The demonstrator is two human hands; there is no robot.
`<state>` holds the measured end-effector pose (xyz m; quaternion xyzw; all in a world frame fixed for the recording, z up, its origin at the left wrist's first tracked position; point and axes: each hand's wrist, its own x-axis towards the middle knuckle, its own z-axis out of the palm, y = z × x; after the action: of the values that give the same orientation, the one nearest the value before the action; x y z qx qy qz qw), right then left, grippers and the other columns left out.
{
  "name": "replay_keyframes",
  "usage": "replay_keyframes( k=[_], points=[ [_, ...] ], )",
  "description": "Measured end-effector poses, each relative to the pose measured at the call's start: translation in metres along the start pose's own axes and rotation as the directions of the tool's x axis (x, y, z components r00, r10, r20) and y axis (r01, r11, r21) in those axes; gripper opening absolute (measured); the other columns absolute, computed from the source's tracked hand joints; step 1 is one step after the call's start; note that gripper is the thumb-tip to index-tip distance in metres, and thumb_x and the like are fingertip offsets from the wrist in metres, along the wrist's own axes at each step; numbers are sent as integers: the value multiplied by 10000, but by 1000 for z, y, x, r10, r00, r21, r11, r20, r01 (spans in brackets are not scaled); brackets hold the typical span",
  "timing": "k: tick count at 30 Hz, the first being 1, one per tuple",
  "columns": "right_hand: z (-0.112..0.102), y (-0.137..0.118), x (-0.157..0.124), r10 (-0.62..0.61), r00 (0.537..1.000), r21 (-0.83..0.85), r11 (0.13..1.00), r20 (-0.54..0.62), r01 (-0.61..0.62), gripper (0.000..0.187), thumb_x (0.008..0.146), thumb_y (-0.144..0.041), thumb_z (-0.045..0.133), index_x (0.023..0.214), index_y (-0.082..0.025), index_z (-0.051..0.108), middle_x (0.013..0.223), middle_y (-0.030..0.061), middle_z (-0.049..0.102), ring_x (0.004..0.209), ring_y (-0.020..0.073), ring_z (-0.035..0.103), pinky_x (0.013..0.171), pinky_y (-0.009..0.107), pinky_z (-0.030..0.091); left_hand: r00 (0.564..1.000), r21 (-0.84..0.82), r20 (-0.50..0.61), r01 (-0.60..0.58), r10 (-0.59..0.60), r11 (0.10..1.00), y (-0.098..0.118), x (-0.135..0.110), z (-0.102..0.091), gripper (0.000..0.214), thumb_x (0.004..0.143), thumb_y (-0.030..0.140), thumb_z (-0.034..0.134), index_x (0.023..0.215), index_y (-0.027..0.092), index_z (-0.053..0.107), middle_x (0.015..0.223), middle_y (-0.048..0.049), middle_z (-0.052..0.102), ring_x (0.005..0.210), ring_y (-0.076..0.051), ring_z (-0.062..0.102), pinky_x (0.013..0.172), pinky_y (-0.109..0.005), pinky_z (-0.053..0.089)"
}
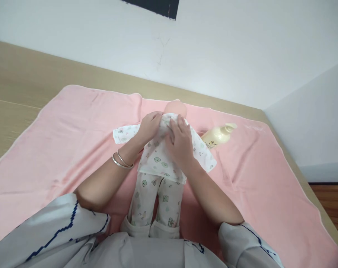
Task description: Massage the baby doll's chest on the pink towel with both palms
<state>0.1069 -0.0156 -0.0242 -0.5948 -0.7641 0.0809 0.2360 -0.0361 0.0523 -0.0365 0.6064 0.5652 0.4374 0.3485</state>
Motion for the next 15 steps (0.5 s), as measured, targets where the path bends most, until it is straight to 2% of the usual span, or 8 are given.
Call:
replay_keyframes(
  k=[2, 4, 6, 9, 11, 13, 15],
  points=[
    [-6, 2, -1, -2, 990, 43, 999, -139, 8, 574, 1035, -234, 374, 1602, -231, 463, 1780, 113, 328, 1690, 278, 226, 1349, 649, 230, 999, -51, 4, 36, -36, 998, 1, 1, -1, 273, 977, 338, 418, 808, 227, 601, 998, -72, 747, 1124, -256, 681, 1026, -396, 546],
    [-6, 2, -2, -1, 976, 51, 999, -216, 12, 599, 1034, -222, 363, 1628, -265, 421, 1790, 89, 307, 1706, 276, 160, 1342, 676, 223, 997, -99, 12, 73, -72, 992, 1, 2, -3, 272, 966, 353, 432, 816, 218, 614, 1008, -72, 752, 1102, -250, 687, 1011, -387, 552],
    [0, 1, -2, -3, 989, 18, 1000, -147, 5, 613, 1028, -232, 389, 1640, -251, 413, 1790, 92, 306, 1711, 293, 126, 1348, 683, 194, 996, -138, 17, 85, -84, 987, 2, 3, -3, 275, 954, 355, 437, 822, 209, 629, 1023, -74, 759, 1086, -240, 691, 1015, -377, 548],
    [7, -2, -1, -11, 997, -37, 999, 70, 13, 594, 1027, -288, 443, 1609, -177, 483, 1767, 138, 350, 1692, 328, 207, 1364, 660, 168, 998, -134, 8, 64, -63, 989, -1, 5, -2, 291, 957, 339, 416, 829, 206, 640, 1035, -82, 765, 1066, -231, 692, 1017, -370, 544],
    [4, -1, 1, -4, 995, -27, 1000, 104, 7, 565, 1018, -283, 447, 1562, -169, 550, 1735, 147, 411, 1659, 316, 313, 1366, 631, 206, 999, -24, 50, 1, 0, 1000, -4, 5, 2, 321, 980, 313, 383, 809, 213, 634, 1003, -90, 763, 1029, -236, 689, 1006, -383, 545],
    [-7, 1, 3, 0, 1000, 8, 1000, 20, 0, 536, 1003, -254, 440, 1510, -201, 607, 1698, 127, 478, 1611, 299, 414, 1354, 617, 264, 981, 173, 162, -138, 110, 975, -7, 3, 9, 344, 996, 274, 365, 789, 217, 634, 966, -104, 754, 994, -255, 679, 1014, -420, 534],
    [-22, 5, 3, -2, 994, 36, 999, -105, 6, 506, 1009, -258, 432, 1471, -231, 636, 1668, 110, 524, 1568, 295, 481, 1333, 619, 316, 957, 348, 221, -256, 187, 902, -9, -1, 18, 341, 1012, 266, 371, 877, 209, 679, 1009, -128, 752, 1036, -288, 671, 1047, -469, 513]
  ],
)
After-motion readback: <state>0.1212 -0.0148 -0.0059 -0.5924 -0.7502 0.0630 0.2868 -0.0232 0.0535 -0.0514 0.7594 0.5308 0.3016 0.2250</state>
